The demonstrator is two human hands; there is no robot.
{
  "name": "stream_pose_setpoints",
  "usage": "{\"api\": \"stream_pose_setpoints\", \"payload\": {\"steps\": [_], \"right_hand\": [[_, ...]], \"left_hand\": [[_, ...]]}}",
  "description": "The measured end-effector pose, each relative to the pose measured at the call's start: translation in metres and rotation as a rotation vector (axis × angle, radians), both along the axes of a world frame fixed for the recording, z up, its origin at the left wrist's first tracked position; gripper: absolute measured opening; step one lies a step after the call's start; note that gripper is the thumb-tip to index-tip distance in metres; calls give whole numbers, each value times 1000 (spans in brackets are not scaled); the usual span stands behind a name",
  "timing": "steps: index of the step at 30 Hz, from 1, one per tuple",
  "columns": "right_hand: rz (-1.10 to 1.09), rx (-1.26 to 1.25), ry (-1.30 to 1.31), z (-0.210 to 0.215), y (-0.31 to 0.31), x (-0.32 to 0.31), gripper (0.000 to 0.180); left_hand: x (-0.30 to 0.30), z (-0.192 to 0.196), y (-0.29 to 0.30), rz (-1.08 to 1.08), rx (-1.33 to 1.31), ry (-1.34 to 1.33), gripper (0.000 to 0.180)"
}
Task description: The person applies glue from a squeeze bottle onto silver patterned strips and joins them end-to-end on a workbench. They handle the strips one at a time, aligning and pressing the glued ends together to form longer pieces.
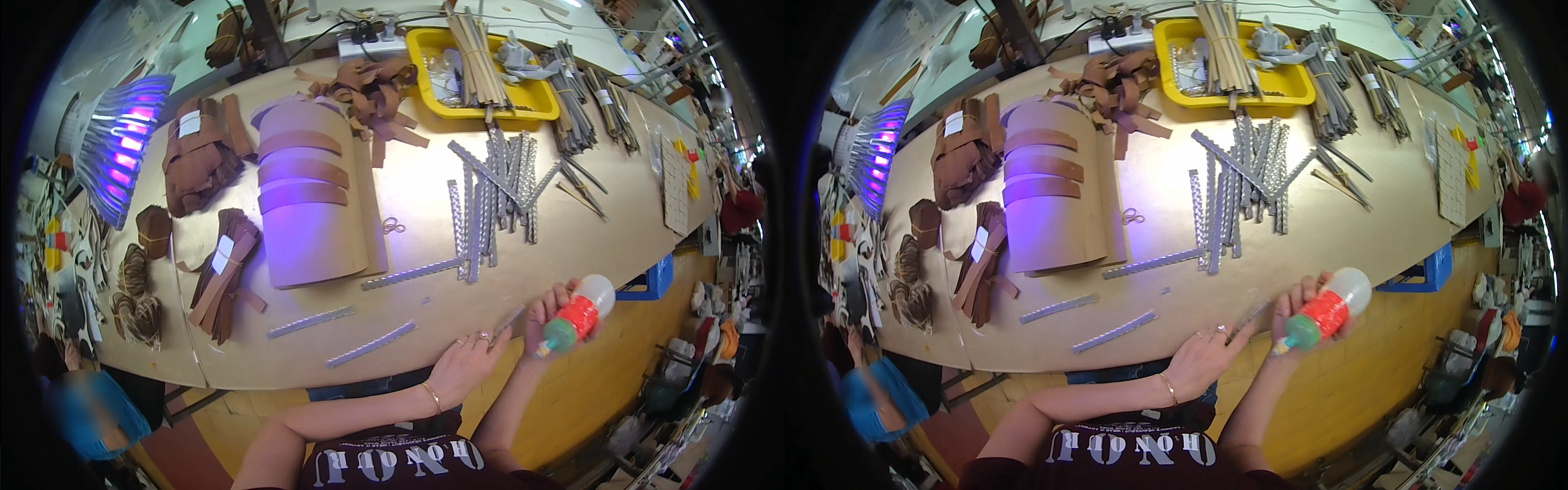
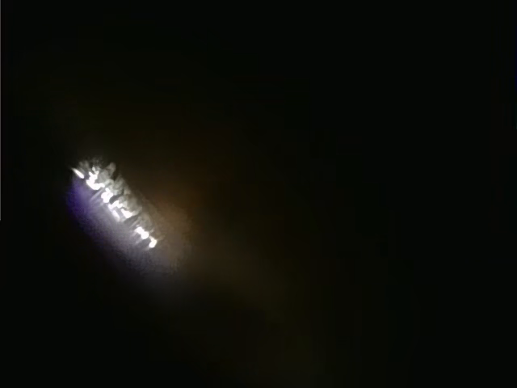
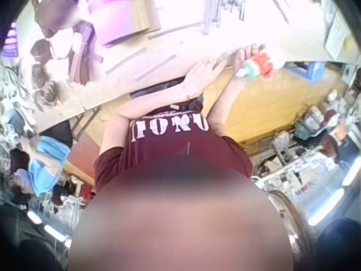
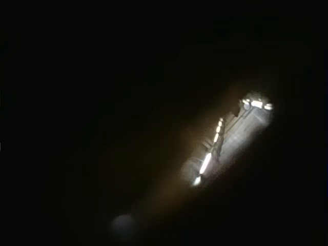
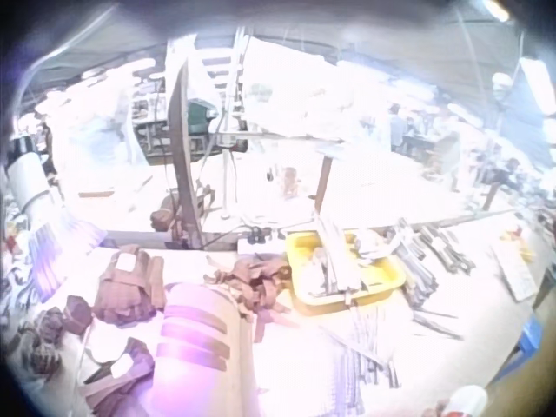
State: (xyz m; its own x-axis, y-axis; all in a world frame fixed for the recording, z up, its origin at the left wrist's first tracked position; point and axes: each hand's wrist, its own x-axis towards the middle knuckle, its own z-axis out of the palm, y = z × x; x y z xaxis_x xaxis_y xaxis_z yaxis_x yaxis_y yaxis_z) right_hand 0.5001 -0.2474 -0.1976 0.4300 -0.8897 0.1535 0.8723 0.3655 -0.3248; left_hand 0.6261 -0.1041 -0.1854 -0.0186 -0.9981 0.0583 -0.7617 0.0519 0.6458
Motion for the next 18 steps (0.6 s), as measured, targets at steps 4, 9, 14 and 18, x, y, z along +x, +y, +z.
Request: {"api": "stream_pose_setpoints", "payload": {"steps": [4,9,14,18], "right_hand": [[-49,2,-8,11,0,-18,79],[-83,-51,60,18,1,-21,79],[-125,0,223,13,10,-8,83],[-282,42,537,8,30,13,81]], "left_hand": [[17,8,-7,-69,64,236,61],[57,29,-64,227,-160,338,62],[87,31,-52,335,-52,50,73],[84,21,1,313,200,-52,77]]}}
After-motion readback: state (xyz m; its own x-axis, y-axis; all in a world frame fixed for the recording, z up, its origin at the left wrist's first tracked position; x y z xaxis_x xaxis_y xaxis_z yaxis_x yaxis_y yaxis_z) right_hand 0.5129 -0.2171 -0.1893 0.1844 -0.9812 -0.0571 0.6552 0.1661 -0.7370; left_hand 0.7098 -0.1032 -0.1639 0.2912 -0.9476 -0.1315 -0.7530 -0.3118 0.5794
